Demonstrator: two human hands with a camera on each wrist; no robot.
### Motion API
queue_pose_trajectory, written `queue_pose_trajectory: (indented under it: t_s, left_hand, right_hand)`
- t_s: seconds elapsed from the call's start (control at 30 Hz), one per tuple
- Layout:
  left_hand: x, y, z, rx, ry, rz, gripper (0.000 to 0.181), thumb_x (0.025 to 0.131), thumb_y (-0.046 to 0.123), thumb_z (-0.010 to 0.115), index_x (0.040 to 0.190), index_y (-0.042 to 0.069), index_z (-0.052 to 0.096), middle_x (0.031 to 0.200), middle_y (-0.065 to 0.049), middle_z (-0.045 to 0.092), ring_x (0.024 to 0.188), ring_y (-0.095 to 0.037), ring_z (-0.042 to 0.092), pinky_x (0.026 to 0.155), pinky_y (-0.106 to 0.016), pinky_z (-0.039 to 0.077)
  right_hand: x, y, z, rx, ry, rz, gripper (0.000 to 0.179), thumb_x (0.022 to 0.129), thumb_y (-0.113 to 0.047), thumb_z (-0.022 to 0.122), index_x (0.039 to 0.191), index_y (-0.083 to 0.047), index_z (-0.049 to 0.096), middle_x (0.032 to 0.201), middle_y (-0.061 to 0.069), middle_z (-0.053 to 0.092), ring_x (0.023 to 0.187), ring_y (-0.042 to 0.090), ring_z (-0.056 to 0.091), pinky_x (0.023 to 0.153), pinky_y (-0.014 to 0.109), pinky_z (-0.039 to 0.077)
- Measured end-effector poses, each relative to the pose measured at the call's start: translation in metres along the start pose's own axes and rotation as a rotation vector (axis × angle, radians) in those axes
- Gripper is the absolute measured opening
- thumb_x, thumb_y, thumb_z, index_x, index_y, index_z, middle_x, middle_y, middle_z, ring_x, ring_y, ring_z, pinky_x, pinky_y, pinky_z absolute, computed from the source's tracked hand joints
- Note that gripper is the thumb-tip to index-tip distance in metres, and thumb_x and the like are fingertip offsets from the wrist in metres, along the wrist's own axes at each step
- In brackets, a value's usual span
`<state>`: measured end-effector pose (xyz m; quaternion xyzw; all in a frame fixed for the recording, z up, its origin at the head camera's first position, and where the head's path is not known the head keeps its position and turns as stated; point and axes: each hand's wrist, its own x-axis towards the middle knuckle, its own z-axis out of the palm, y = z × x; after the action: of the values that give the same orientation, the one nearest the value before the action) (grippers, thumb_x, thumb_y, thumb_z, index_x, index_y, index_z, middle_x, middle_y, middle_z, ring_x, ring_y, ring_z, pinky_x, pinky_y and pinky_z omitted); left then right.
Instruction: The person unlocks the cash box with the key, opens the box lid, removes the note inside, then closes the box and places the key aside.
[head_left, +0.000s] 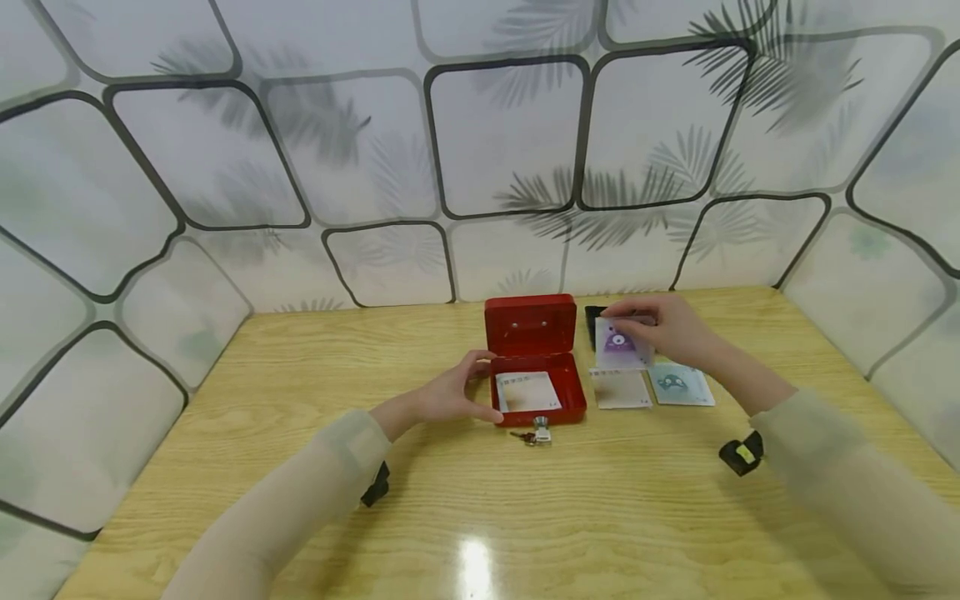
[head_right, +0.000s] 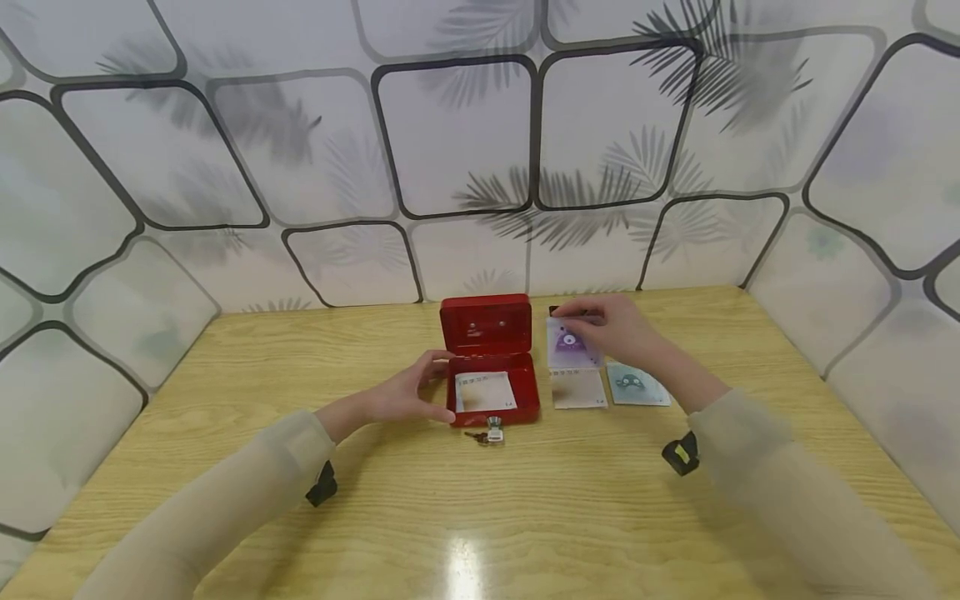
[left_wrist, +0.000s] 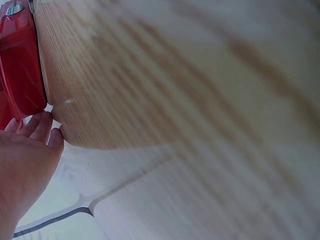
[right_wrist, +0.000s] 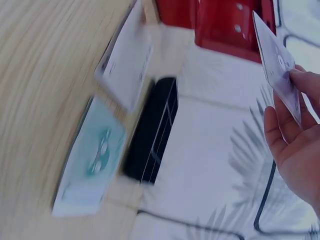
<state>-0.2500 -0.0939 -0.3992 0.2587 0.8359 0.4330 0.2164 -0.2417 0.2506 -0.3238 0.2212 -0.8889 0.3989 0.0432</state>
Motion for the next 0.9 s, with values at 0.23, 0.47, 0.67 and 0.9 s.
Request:
queue_pose_trajectory:
  t_s: [0.23, 0.47, 0.67, 0.9]
  left_hand:
    - [0.000, -0.001, 0.000, 0.001, 0.008, -0.002, 0.086, 0.082, 0.023, 0.081, 0.145, 0.013, 0.024, 0.151, -0.013, 0.034, 0.140, -0.027, 0.030, 0.114, -0.044, 0.020]
    - [0.001, -0.001, 0.001, -0.004, 0.004, -0.001, 0.086, 0.082, 0.025, 0.081, 0.145, 0.012, 0.024, 0.151, -0.013, 0.034, 0.140, -0.027, 0.030, 0.114, -0.046, 0.020]
    - [0.002, 0.000, 0.001, -0.006, -0.002, 0.002, 0.086, 0.082, 0.025, 0.081, 0.145, 0.012, 0.024, 0.151, -0.013, 0.034, 0.140, -0.027, 0.030, 0.114, -0.046, 0.020]
    - [0.000, 0.001, 0.001, -0.013, 0.002, 0.004, 0.085, 0.082, 0.022, 0.080, 0.145, 0.011, 0.024, 0.151, -0.015, 0.033, 0.140, -0.028, 0.029, 0.114, -0.046, 0.019]
  right_hand:
    - [-0.026, 0.020, -0.026, -0.081, 0.057, -0.034, 0.020, 0.094, -0.007, 0.064, 0.112, 0.000, 0.070, 0.109, 0.017, 0.068, 0.089, -0.005, 0.059, 0.072, 0.013, 0.047]
    - [-0.050, 0.042, -0.049, -0.128, 0.035, 0.036, 0.022, 0.096, -0.008, 0.062, 0.115, 0.001, 0.069, 0.113, 0.022, 0.065, 0.090, -0.011, 0.055, 0.071, 0.012, 0.046]
    - [-0.067, 0.061, -0.066, -0.173, 0.037, 0.084, 0.022, 0.096, -0.005, 0.061, 0.114, 0.004, 0.068, 0.114, 0.026, 0.064, 0.090, -0.017, 0.049, 0.072, 0.006, 0.041]
    - [-0.075, 0.088, -0.081, -0.250, 0.018, 0.156, 0.022, 0.096, -0.009, 0.061, 0.114, 0.003, 0.069, 0.113, 0.025, 0.065, 0.090, -0.023, 0.041, 0.074, 0.004, 0.036]
